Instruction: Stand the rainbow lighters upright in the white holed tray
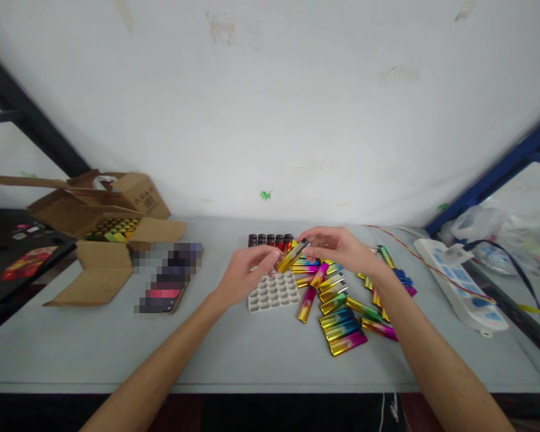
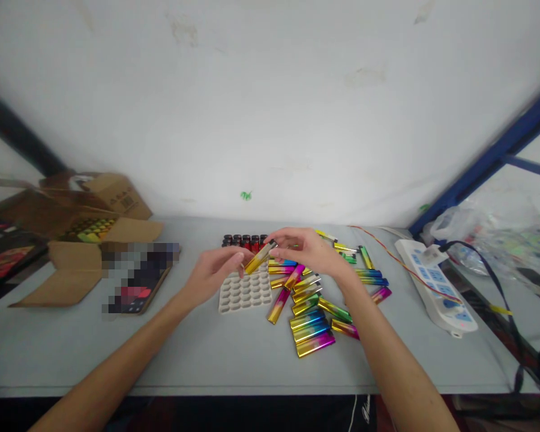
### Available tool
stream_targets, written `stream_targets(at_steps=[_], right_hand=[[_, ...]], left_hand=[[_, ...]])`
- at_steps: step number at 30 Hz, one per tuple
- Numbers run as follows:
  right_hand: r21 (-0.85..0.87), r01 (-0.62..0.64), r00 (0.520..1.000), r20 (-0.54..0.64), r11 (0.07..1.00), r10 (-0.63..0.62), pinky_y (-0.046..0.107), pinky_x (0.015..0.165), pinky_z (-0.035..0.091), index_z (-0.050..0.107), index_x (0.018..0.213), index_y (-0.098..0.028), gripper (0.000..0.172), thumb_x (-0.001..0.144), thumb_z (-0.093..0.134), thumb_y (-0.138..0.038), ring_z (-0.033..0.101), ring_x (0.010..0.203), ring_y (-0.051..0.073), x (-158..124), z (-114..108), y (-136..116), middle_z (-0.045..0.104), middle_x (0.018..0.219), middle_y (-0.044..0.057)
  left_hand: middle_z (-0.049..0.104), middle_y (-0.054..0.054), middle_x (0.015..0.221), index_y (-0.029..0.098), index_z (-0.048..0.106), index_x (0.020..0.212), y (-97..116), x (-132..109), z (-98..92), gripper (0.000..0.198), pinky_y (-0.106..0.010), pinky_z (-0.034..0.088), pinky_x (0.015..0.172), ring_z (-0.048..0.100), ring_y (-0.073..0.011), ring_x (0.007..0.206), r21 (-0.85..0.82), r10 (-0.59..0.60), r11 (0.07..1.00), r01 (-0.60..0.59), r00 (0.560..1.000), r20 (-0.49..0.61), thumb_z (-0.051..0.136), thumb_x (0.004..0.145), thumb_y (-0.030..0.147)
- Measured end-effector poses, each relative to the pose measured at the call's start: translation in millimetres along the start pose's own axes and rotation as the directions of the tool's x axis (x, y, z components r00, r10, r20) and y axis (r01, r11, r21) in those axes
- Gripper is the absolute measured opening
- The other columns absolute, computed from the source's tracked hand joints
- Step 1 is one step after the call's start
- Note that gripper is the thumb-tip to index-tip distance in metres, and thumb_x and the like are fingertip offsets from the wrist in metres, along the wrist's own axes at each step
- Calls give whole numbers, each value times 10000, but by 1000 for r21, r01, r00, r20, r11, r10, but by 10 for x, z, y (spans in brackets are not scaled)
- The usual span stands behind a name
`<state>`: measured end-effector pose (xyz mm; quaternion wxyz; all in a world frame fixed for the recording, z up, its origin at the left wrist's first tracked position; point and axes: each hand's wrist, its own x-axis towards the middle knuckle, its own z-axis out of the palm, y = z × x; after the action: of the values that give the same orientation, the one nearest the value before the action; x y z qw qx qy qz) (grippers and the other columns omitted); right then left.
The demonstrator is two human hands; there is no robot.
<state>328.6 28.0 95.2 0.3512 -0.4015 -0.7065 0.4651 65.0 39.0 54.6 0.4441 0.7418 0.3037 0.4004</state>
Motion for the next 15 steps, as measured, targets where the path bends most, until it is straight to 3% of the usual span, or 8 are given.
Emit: stream_targets(at_steps=[3,5,9,12,15], right_hand=[[-36,47,999,21,998,-46,318,738,594,765,1199,-229,377,898,771,-457,704,833,185,15,169,-13,772,946,50],[-137,97,995,-5,986,-99,307,709,570,779,1183,-241,351,905,766,-455,671,784,171,33,217,15,751,896,37],[-208,128,984,-98,970,-151,276,656,514,738,1267,-250,415,917,756,-472,592,701,142,58,153,169,667,798,-4],[-237,108,960,-227,966,-163,257,599,458,730,1217,-210,366,984,658,-484,550,653,132,36,85,369,610,740,-18],[-366,45,922,-343,930,-179,263,549,403,741,1117,-189,332,1030,579,-466,510,576,131,-38,102,538,577,661,-27]], left_hand=[[758,-97,877,140,664,988,5,7,73,464,-311,587,675,730,-190,720,-283,-110,938,200,947,302,539,1017,586],[737,-73,830,149,609,961,-9,8,99,414,-282,561,607,701,-160,634,-342,-143,895,287,909,391,622,985,562],[706,-29,806,187,514,1020,-58,9,89,376,-224,476,526,630,-110,560,-377,-162,874,306,916,367,650,980,535],[692,-9,856,230,433,1015,-102,15,78,412,-178,366,466,514,-65,516,-410,-204,847,337,920,335,682,953,551],[490,89,687,239,410,944,-156,32,85,465,-147,239,443,308,-39,470,-457,-335,767,450,889,314,726,906,579]])
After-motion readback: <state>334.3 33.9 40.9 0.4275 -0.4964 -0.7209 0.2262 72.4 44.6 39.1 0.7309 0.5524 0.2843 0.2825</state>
